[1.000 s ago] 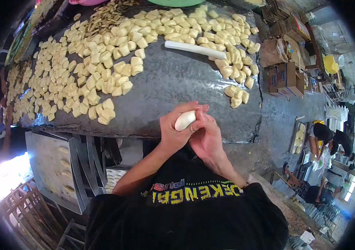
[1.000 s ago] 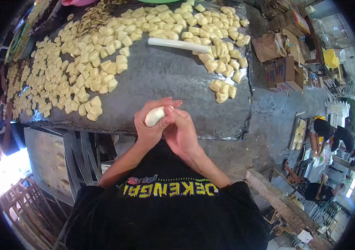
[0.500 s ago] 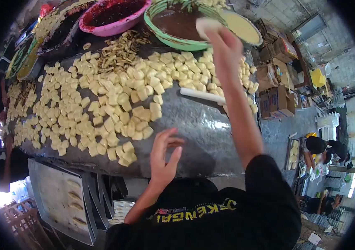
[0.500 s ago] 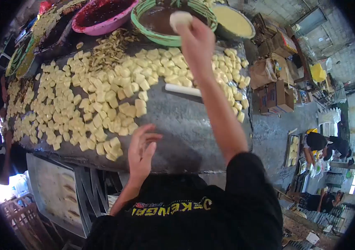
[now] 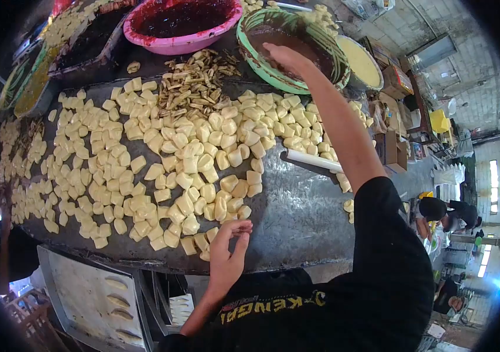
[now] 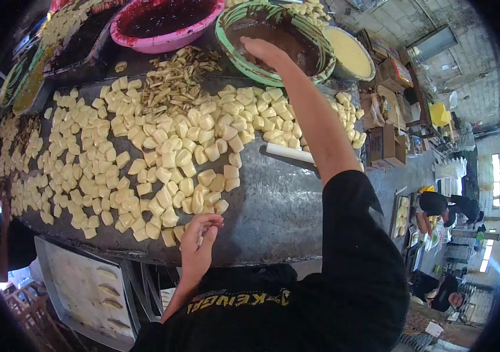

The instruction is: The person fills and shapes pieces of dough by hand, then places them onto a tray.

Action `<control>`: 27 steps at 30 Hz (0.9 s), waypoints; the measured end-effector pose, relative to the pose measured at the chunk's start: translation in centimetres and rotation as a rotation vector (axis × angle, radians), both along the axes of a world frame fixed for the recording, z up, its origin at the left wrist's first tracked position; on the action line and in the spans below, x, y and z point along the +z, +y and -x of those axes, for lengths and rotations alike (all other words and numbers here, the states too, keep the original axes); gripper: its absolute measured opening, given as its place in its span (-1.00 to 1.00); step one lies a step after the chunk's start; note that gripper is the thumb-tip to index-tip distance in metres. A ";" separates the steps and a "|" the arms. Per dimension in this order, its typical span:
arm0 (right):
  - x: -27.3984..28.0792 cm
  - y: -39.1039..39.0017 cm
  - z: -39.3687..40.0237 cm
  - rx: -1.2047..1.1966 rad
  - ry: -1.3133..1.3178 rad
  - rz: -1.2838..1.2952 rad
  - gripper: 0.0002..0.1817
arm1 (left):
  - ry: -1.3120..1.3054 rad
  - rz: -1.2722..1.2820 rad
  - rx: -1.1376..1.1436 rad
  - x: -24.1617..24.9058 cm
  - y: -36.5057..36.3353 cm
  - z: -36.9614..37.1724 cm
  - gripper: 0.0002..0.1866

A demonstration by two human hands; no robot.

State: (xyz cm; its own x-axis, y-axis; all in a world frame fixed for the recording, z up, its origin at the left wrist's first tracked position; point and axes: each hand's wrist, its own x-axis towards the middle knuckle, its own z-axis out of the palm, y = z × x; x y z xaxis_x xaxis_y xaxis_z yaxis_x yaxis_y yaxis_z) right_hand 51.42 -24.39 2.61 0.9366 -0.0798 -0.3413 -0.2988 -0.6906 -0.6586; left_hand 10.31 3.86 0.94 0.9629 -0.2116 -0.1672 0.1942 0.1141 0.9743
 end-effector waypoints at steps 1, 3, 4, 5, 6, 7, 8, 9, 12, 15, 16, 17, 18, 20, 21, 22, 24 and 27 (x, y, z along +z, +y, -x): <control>-0.2 -0.1 -0.1 -0.003 -0.004 0.000 -0.25 | -0.004 0.000 -0.003 0.0 -0.2 -0.2 -0.77; -0.7 -0.2 -0.4 0.011 -0.108 -0.144 -0.31 | -0.038 -0.003 -0.020 0.0 -0.8 -0.6 -0.77; -0.9 -0.5 -0.5 0.030 -0.295 -0.382 -0.35 | -0.045 -0.005 -0.021 0.2 -1.1 -0.7 -0.77; -0.5 -1.6 -0.4 0.032 -0.300 -0.385 -0.35 | -0.052 -0.003 -0.017 0.4 -1.4 -0.7 -0.78; 2.7 -1.0 1.9 0.049 -0.146 -0.514 -0.38 | -0.059 -0.003 -0.013 0.6 -1.6 -0.7 -0.78; 5.4 -0.7 4.5 0.065 0.011 -0.640 -0.37 | -0.062 -0.009 -0.013 0.7 -2.0 -0.7 -0.78; 6.4 -0.9 6.7 0.093 0.086 -0.741 -0.40 | -0.007 0.076 -0.023 0.9 -2.4 -0.4 -0.78; 7.9 -0.2 10.6 0.075 0.077 -0.778 -0.41 | 0.047 0.162 -0.029 1.1 -3.0 -0.3 -0.77; 7.1 1.1 23.4 -0.032 0.141 -0.801 -0.49 | 0.263 0.434 0.106 2.1 -6.4 0.2 -0.72; 2.4 2.0 36.3 -0.219 0.423 -0.843 -0.55 | 0.494 0.801 0.143 1.2 -9.4 2.8 -0.63; 0.1 2.6 40.2 -0.210 0.452 -0.856 -0.44 | 0.571 0.849 0.120 0.0 -9.4 4.7 -0.66; -0.8 1.6 42.3 -0.045 0.472 -0.574 -0.43 | 0.560 0.843 0.140 -1.4 -9.4 6.4 -0.66; 1.3 3.6 45.4 -0.223 0.248 -0.515 -0.43 | 0.599 0.664 0.127 -2.8 -9.5 8.1 -0.69; -1.9 3.3 49.3 -0.174 0.174 -0.606 -0.48 | 0.638 0.470 0.116 -3.0 -8.7 10.3 -0.71; -1.8 3.5 50.0 -0.173 0.173 -0.611 -0.48 | 0.609 0.264 0.088 -2.3 -8.2 10.9 -0.75; -1.4 3.9 50.6 -0.216 0.172 -0.637 -0.52 | 0.577 0.063 0.063 -1.8 -8.0 11.3 -0.78; -0.9 4.0 50.7 -0.241 0.269 -0.642 -0.58 | 0.493 0.144 0.180 -2.2 -7.8 11.6 -0.79; -2.3 4.8 48.9 -0.169 0.501 -0.928 -0.61 | 0.490 0.420 0.307 -2.3 -6.4 10.6 -0.81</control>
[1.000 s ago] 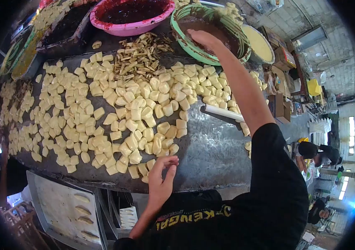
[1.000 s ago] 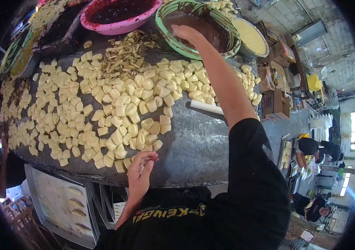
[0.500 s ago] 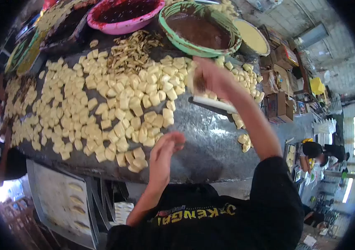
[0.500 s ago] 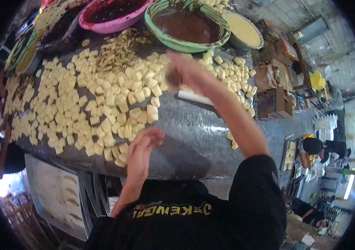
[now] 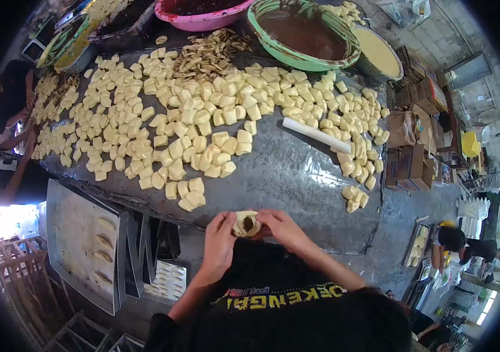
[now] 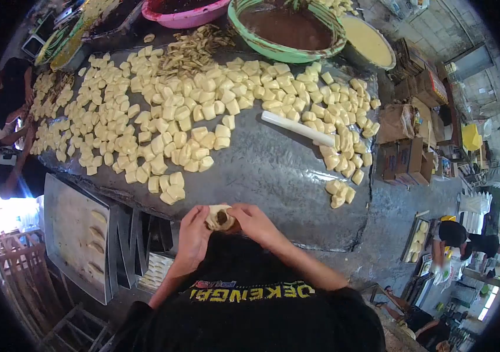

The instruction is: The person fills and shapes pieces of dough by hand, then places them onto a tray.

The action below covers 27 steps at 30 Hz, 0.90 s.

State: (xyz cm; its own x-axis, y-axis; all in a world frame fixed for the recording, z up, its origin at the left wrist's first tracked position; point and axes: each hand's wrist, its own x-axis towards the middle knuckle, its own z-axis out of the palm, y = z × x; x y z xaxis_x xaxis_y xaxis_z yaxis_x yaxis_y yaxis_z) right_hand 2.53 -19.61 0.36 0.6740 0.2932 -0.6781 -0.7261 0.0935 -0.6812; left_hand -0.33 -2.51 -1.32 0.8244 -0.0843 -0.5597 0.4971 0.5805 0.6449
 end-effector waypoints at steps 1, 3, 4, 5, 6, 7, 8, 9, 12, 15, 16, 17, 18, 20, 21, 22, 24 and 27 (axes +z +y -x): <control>0.2 0.2 -1.2 0.003 -0.001 0.003 -0.61 | 0.010 0.034 0.072 -0.1 0.7 -0.5 -0.82; 1.0 0.5 -4.9 0.411 -0.439 0.474 -0.64 | 0.044 0.109 0.196 0.4 2.2 -2.1 -0.83; 1.7 1.2 -7.6 0.357 -0.622 0.517 -0.68 | 0.045 0.117 0.199 0.8 3.0 -3.0 -0.83; 2.2 2.0 -10.8 0.299 -0.804 0.554 -0.73 | 0.027 0.122 0.247 1.1 3.9 -3.8 -0.83; 1.9 2.8 -14.4 0.271 -0.886 0.592 -0.75 | 0.009 0.128 0.296 1.4 4.8 -4.7 -0.83; 1.6 3.7 -18.1 0.244 -0.967 0.630 -0.76 | 0.016 0.141 0.300 1.8 5.7 -5.5 -0.83; 2.7 5.4 -21.2 0.226 -0.892 0.716 -0.78 | 0.022 0.151 0.305 2.0 6.6 -6.0 -0.83; 0.4 6.1 -25.1 0.212 -1.104 0.682 -0.78 | 0.004 0.194 0.299 2.1 7.4 -6.6 -0.82; -3.3 8.5 -33.8 0.214 -1.315 0.720 -0.81 | -0.028 0.230 0.273 2.7 9.4 -7.9 -0.80; -3.5 10.5 -37.3 0.447 -1.208 0.824 -0.80 | -0.031 0.234 0.233 2.5 10.9 -8.6 -0.76; -4.0 11.1 -37.6 0.457 -1.203 0.829 -0.80 | -0.020 0.243 0.214 2.4 11.4 -8.8 -0.74; -4.6 11.7 -38.0 0.494 -1.339 0.897 -0.80 | -0.014 0.251 0.217 2.4 11.8 -9.0 -0.74; -4.7 12.3 -38.1 0.531 -1.477 0.962 -0.80 | -0.005 0.264 0.209 2.4 12.2 -9.3 -0.74; -4.9 12.9 -37.6 0.561 -1.498 1.109 -0.80 | 0.010 0.279 0.203 2.4 12.8 -9.6 -0.73; -4.8 13.3 -37.5 0.581 -1.523 1.257 -0.80 | 0.015 0.268 0.213 2.4 13.1 -9.7 -0.72; -4.9 13.5 -37.6 0.585 -1.524 1.255 -0.80 | 0.018 0.257 0.223 2.4 13.3 -9.9 -0.71; -4.8 13.4 -37.8 0.780 -1.562 1.421 -0.79 | 0.029 0.253 0.233 2.7 13.7 -10.2 -0.71; -4.5 12.9 -37.8 0.811 -1.685 1.379 -0.80 | 0.013 0.252 0.229 2.5 14.1 -10.3 -0.69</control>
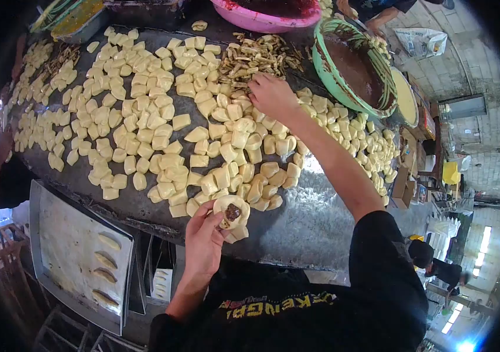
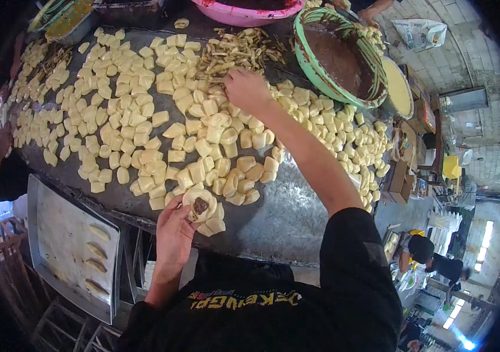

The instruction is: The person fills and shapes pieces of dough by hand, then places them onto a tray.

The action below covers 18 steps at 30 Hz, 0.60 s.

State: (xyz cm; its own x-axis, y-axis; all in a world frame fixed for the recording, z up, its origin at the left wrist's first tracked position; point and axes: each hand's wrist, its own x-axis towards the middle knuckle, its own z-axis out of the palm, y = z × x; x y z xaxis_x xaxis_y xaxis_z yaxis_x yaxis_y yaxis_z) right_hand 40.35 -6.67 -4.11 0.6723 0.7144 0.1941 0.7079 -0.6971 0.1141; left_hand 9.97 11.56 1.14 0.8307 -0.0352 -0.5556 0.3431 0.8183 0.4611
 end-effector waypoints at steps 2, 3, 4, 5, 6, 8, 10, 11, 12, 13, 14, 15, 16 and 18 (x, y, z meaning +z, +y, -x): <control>0.2 0.1 -0.1 -0.041 0.069 -0.061 -0.80 | -0.028 0.000 -0.012 0.0 0.1 0.0 -0.66; 0.5 0.3 -0.4 -0.082 0.135 -0.125 -0.80 | -0.020 0.011 -0.009 0.1 0.0 -0.1 -0.68; 0.7 0.2 -0.5 -0.078 0.135 -0.124 -0.80 | -0.010 0.022 -0.005 0.2 -0.1 -0.1 -0.70; 1.0 0.1 -0.5 -0.061 0.243 -0.126 -0.78 | -0.010 0.020 -0.002 0.2 -0.1 -0.1 -0.70; 1.1 0.0 -0.5 -0.047 0.350 -0.129 -0.76 | -0.011 0.028 -0.012 0.1 0.0 0.0 -0.70; 0.3 -0.3 -1.3 -0.023 0.381 -0.180 -0.75 | -0.013 0.037 -0.023 0.0 -0.3 0.1 -0.69; 0.3 -0.3 -2.3 -0.003 0.406 -0.236 -0.73 | 0.006 0.040 -0.041 -0.2 -0.6 0.1 -0.68; 0.4 -0.3 -2.9 0.002 0.418 -0.066 -0.76 | 0.003 0.038 -0.044 -0.2 -0.6 0.2 -0.68; 1.1 0.0 -2.9 0.004 0.430 0.101 -0.78 | -0.005 0.034 -0.052 -0.1 -0.6 0.3 -0.68; 1.8 0.0 -2.9 0.001 0.427 0.100 -0.78 | -0.013 0.033 -0.058 -0.1 -0.6 0.4 -0.68; 2.7 0.0 -3.2 0.039 0.470 0.107 -0.78 | -0.015 0.034 -0.057 -0.1 -0.7 0.4 -0.68; 3.1 0.1 -3.1 0.075 0.518 0.111 -0.78 | -0.017 0.032 -0.043 0.0 -0.6 0.6 -0.68; 2.9 -0.2 -3.3 0.073 0.520 0.109 -0.78 | -0.020 0.032 -0.032 0.0 -0.5 0.8 -0.68; 3.0 -1.0 -3.8 0.210 0.557 -0.075 -0.77 | -0.032 0.035 -0.046 0.0 -0.3 0.9 -0.68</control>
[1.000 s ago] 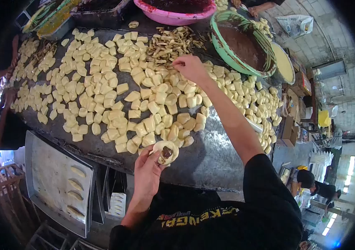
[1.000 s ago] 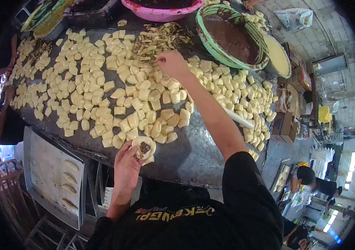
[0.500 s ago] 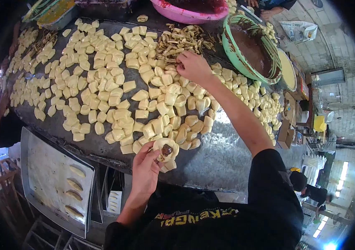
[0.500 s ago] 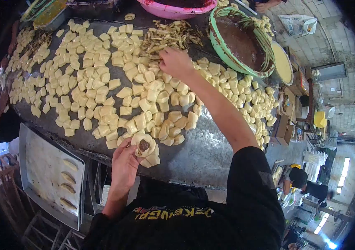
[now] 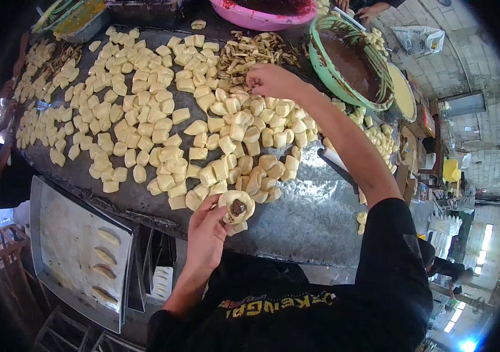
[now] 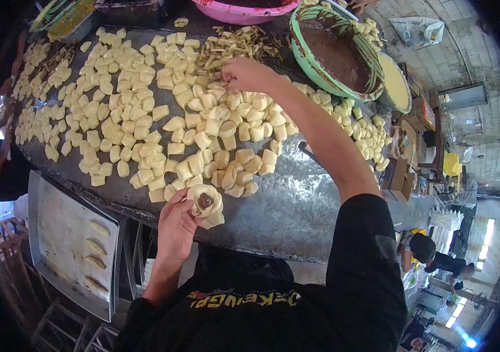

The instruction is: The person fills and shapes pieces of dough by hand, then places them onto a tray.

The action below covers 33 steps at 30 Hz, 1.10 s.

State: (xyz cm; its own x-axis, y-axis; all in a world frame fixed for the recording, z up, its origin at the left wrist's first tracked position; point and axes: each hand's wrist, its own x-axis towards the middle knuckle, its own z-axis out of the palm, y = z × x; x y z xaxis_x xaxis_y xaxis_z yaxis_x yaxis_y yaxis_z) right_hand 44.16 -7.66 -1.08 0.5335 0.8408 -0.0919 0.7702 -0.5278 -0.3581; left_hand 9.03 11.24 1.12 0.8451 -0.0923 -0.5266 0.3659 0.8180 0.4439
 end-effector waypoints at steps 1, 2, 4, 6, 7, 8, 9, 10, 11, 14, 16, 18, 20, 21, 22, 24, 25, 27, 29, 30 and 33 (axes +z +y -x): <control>0.0 -0.4 0.3 0.004 0.002 0.004 -0.77 | -0.012 0.001 -0.011 0.0 0.0 0.1 -0.68; 0.0 -0.8 0.7 -0.078 -0.031 0.010 -0.76 | -0.010 0.004 -0.004 -0.1 -0.2 0.1 -0.68; 0.3 -1.5 2.0 -0.158 -0.054 0.014 -0.75 | 0.018 -0.015 -0.006 -0.3 -0.6 0.1 -0.68; 1.2 -2.3 4.3 -0.386 0.071 -0.283 -0.74 | 0.019 -0.026 -0.004 0.0 -1.2 0.3 -0.68; 1.8 -3.0 5.8 -0.481 0.188 -0.384 -0.71 | 0.002 -0.043 -0.006 0.0 -1.5 0.5 -0.67; 2.2 -4.0 7.3 -0.492 0.297 -0.426 -0.74 | -0.028 -0.032 -0.053 -0.2 -1.5 0.5 -0.68; 2.5 -5.1 8.5 -0.500 0.399 -0.473 -0.75 | -0.023 -0.043 -0.052 -0.1 -1.7 0.6 -0.68; 2.6 -6.4 9.6 -0.497 0.407 -0.480 -0.75 | -0.030 -0.053 -0.050 0.1 -2.2 0.9 -0.67; 2.4 -7.7 10.9 -0.558 0.157 -0.284 -0.78 | -0.033 -0.064 -0.054 0.4 -2.9 1.3 -0.67; 4.3 -10.5 17.1 -0.759 0.133 -0.372 -0.83 | -0.044 -0.126 -0.085 1.0 -5.2 2.5 -0.63; 7.6 -11.5 23.2 -0.893 0.426 -0.685 -0.86 | -0.054 -0.159 -0.096 1.5 -7.2 3.8 -0.63; 9.1 -11.9 30.0 -0.802 0.530 -0.786 -0.87 | -0.084 -0.130 -0.123 1.5 -9.3 5.0 -0.66; 9.2 -13.0 35.6 -0.555 0.368 -0.822 -0.85 | -0.135 -0.103 -0.158 2.0 -11.8 6.6 -0.68; 9.1 -13.9 37.4 -0.409 0.164 -0.776 -0.82 | -0.136 -0.107 -0.173 2.3 -13.2 7.4 -0.68; 8.5 -14.8 38.6 -0.420 0.157 -0.785 -0.82 | -0.131 -0.088 -0.190 2.5 -14.5 8.1 -0.69; 7.1 -16.9 40.8 -0.209 -0.152 -0.736 -0.75 | -0.121 -0.074 -0.223 2.8 -17.0 9.7 -0.70; 6.5 -18.2 41.8 -0.226 -0.155 -0.740 -0.75 | -0.128 -0.076 -0.234 2.9 -18.1 10.5 -0.71; 6.0 -20.6 43.3 -0.121 -0.246 -0.642 -0.69 | -0.133 -0.075 -0.255 3.0 -20.3 11.7 -0.71; 7.4 -22.8 45.1 -0.152 -0.239 -0.645 -0.68 | -0.109 -0.137 -0.352 3.2 -21.7 12.6 -0.70; 8.0 -23.5 45.9 -0.173 -0.230 -0.644 -0.67 | -0.105 -0.138 -0.358 3.2 -22.1 13.0 -0.70; 7.6 -24.3 47.4 -0.113 -0.379 -0.616 -0.64 | -0.044 -0.152 -0.422 3.3 -22.8 13.0 -0.71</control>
State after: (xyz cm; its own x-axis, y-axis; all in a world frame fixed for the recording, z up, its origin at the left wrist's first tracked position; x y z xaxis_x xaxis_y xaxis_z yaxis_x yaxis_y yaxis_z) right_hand -3.24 -31.94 6.47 0.5211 0.6184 0.5882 0.8531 -0.3998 -0.3353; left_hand -4.01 -11.53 4.46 0.7722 -0.3578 -0.5252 0.6313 0.5257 0.5702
